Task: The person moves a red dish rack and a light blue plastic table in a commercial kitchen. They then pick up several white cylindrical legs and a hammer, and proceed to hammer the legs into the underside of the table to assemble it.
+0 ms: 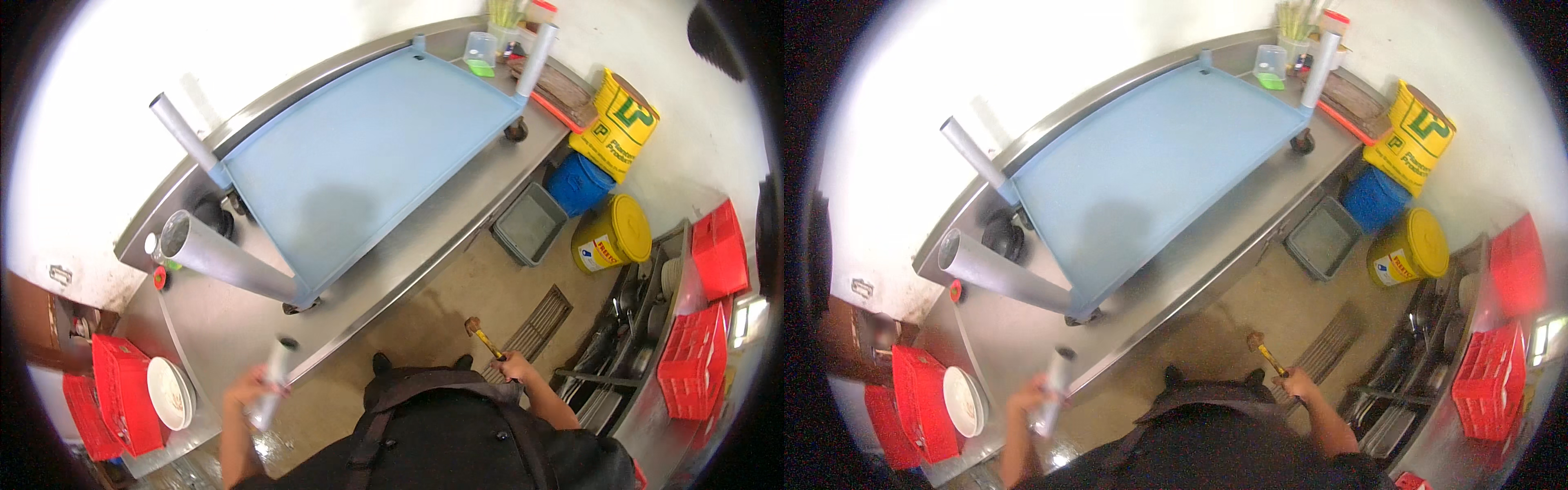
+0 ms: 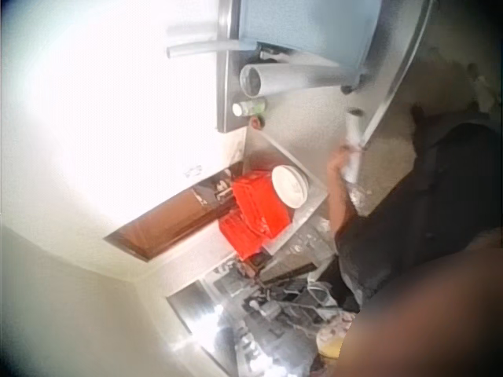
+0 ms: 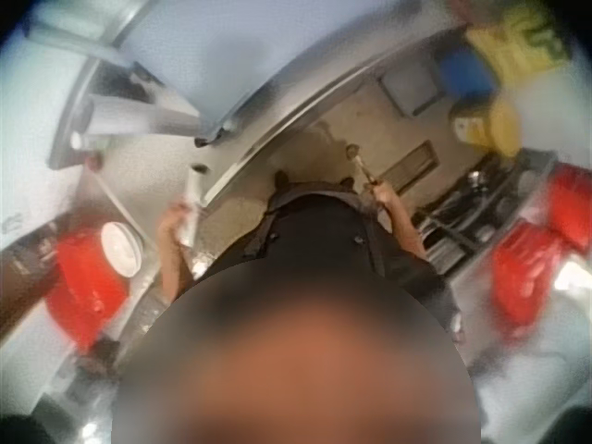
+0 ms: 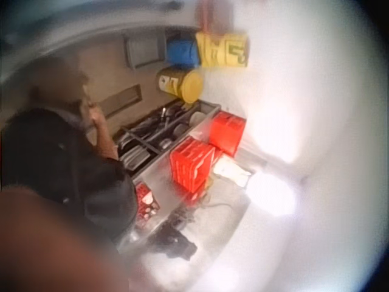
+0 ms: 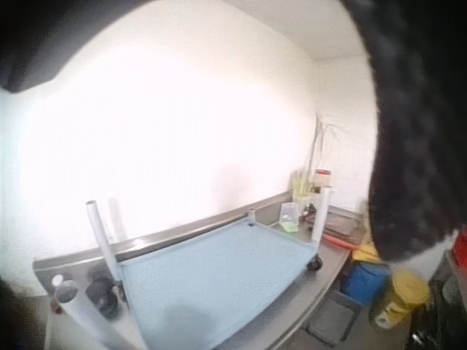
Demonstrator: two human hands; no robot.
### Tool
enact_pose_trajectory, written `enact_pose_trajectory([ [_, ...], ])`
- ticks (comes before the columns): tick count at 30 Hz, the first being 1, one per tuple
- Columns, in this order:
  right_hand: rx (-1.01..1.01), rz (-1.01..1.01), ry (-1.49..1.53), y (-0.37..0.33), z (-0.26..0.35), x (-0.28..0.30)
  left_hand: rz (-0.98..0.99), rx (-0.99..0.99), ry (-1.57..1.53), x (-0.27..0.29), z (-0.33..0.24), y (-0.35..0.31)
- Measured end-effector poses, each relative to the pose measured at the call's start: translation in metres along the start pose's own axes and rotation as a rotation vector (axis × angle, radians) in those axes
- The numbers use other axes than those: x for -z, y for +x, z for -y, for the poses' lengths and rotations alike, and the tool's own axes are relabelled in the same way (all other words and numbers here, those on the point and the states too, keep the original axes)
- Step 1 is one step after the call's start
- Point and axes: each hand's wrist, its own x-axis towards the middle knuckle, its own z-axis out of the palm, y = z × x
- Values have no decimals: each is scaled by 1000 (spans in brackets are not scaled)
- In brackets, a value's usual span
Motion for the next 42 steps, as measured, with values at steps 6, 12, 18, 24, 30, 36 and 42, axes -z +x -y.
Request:
enact_pose_trajectory([
  [6, -235, -40, -199, 53, -104, 46, 90, -98, -197, -230, -57, 143],
  [12, -251, -57, -325, 83, -233, 138, 256, -1076, -556, -322, -210, 194],
  [18, -435, -239, 432, 87, -188, 202, 116, -969, -391, -413, -246, 294],
  [24, -131, -194, 319, 177, -137, 276, -146, -1170, -323, -384, -378, 407],
  [30, -51, -157, 997, 254, -166, 339, -496, -1429, -117, -292, -649, 590],
  [36, -85, -616, 710, 194, -80, 434, -868, -1306, 64, -211, -789, 767],
  [42, 95, -767, 721, 175, 122, 544, -815, -1170, 114, -170, -830, 841],
])
